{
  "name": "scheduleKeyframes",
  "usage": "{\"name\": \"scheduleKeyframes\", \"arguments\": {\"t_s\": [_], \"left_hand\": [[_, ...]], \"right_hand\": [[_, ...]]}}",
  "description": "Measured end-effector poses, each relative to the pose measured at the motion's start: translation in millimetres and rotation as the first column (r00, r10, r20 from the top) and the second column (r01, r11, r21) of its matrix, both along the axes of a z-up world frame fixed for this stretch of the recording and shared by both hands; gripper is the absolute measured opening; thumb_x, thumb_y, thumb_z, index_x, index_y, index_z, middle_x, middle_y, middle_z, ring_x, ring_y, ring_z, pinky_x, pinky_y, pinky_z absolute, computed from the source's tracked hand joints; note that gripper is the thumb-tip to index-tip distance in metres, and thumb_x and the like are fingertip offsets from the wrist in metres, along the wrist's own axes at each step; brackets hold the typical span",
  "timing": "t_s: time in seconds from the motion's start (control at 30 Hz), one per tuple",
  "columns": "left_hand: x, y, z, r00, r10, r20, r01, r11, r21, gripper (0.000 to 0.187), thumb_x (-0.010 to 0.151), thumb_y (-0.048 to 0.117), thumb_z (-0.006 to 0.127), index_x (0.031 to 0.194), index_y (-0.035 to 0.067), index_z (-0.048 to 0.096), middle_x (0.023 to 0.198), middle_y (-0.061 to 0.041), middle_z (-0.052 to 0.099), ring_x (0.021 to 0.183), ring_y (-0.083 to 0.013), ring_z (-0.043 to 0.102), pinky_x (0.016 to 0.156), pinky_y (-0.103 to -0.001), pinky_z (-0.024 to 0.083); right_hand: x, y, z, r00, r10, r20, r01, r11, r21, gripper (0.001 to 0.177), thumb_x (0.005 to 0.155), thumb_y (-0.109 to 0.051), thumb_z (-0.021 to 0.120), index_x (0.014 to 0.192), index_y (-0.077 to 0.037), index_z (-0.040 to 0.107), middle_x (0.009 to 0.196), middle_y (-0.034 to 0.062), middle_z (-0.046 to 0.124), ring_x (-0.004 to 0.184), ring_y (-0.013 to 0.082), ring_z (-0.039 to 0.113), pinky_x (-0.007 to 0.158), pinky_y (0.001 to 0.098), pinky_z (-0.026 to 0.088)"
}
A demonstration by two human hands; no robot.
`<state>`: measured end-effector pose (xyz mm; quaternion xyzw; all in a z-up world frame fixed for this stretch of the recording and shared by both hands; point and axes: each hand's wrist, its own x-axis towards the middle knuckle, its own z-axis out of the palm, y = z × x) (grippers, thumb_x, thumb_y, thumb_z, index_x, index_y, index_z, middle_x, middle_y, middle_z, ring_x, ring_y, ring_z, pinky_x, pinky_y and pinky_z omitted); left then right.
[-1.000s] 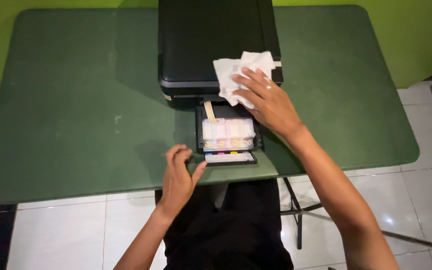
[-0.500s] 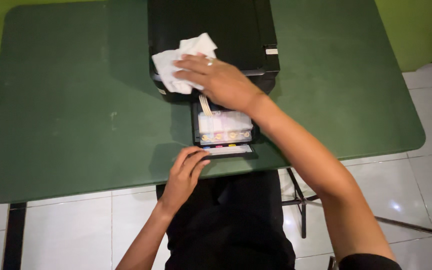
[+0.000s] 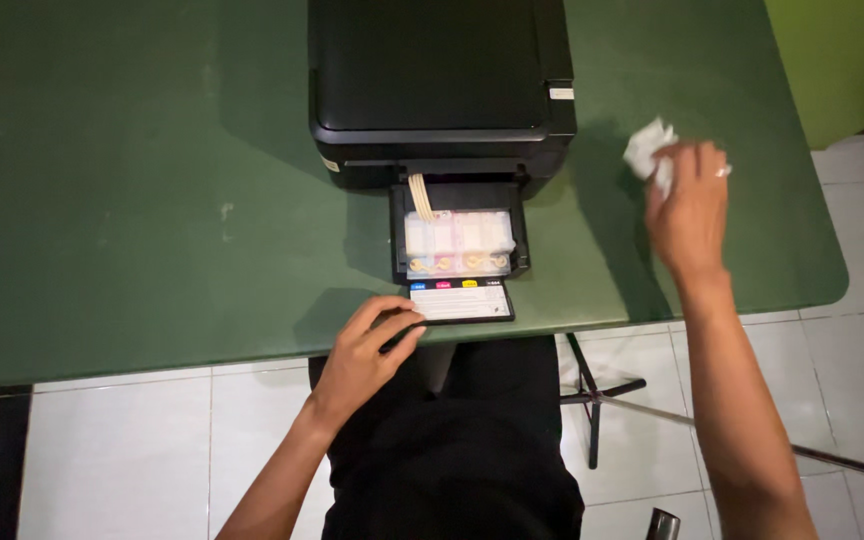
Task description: The person wipes the exterior and interior of a black printer with a white cloth. They open and close the top lid and front cover, wipe the top, sides, and front, then open the ink cartridge cover to wipe the cartridge area before closing it.
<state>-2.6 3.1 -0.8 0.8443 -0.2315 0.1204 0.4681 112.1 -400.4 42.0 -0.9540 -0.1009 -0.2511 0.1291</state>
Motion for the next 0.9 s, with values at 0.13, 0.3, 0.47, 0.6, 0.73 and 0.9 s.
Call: {"name": "scheduleKeyframes", "arguments": {"t_s": [0.13, 0.3, 0.47, 0.6, 0.73, 0.9], "left_hand": [[2, -2, -1, 0.997, -0.004, -0.083, 0.001, 0.999, -0.037, 0.019, 0.088, 0.009, 0.079, 0.106, 0.003, 0.076, 0.115, -0.007, 0.068, 0.104, -0.0216, 0.071, 0.087, -0.032, 0.059], [3, -1, -1, 0.995, -0.008, -0.095, 0.002, 0.998, -0.064, 0.021, 0.088, 0.01, 0.08, 0.108, 0.004, 0.077, 0.117, -0.008, 0.068, 0.105, -0.0215, 0.07, 0.088, -0.032, 0.058], [4, -1, 6, 0.989, 0.01, -0.145, -0.019, 0.998, -0.056, 0.022, 0.086, 0.011, 0.081, 0.107, 0.004, 0.077, 0.115, -0.009, 0.066, 0.102, -0.0214, 0.069, 0.085, -0.031, 0.058], [1, -5, 10, 0.977, 0.059, -0.207, -0.091, 0.985, -0.145, 0.022, 0.087, 0.009, 0.08, 0.107, 0.002, 0.075, 0.114, -0.009, 0.066, 0.102, -0.0222, 0.07, 0.087, -0.033, 0.057], [0, -9, 10, 0.942, 0.076, -0.328, -0.169, 0.949, -0.265, 0.026, 0.087, 0.012, 0.079, 0.11, 0.001, 0.07, 0.114, -0.008, 0.069, 0.102, -0.0206, 0.072, 0.09, -0.031, 0.061], [-1, -5, 7, 0.963, 0.148, -0.227, -0.175, 0.979, -0.104, 0.027, 0.082, 0.013, 0.085, 0.104, 0.002, 0.074, 0.109, -0.009, 0.074, 0.1, -0.0234, 0.071, 0.088, -0.034, 0.058]], "right_hand": [[-32, -1, -15, 0.994, 0.062, -0.089, -0.082, 0.964, -0.253, 0.04, 0.092, -0.033, 0.083, 0.12, -0.007, 0.068, 0.132, 0.0223, 0.051, 0.128, 0.0456, 0.047, 0.097, 0.0714, 0.023], [-73, 29, -9, 0.96, -0.16, 0.229, 0.22, 0.94, -0.263, 0.041, 0.098, -0.038, 0.081, 0.122, -0.007, 0.068, 0.127, 0.0222, 0.043, 0.119, 0.0421, 0.044, 0.099, 0.0621, 0.03], [-94, 62, 11, 0.97, -0.026, -0.24, 0.062, 0.987, 0.146, 0.026, 0.095, -0.027, 0.079, 0.113, -0.01, 0.071, 0.108, 0.0105, 0.063, 0.097, 0.0254, 0.058, 0.087, 0.0387, 0.048], [-114, 113, -1, 0.884, 0.263, -0.386, -0.068, 0.891, 0.45, 0.045, 0.08, -0.028, 0.083, 0.118, -0.005, 0.073, 0.097, 0.0081, 0.072, 0.077, 0.0192, 0.064, 0.071, 0.033, 0.054], [-119, 131, -15, 0.896, 0.226, -0.382, 0.032, 0.826, 0.562, 0.035, 0.084, -0.022, 0.082, 0.115, -0.007, 0.077, 0.095, 0.0083, 0.075, 0.076, 0.0171, 0.067, 0.072, 0.0294, 0.057], [-120, 121, -28, 0.928, 0.253, -0.274, -0.082, 0.856, 0.51, 0.034, 0.082, -0.021, 0.083, 0.112, -0.006, 0.078, 0.102, 0.0105, 0.077, 0.082, 0.0193, 0.071, 0.074, 0.0313, 0.058]]}}
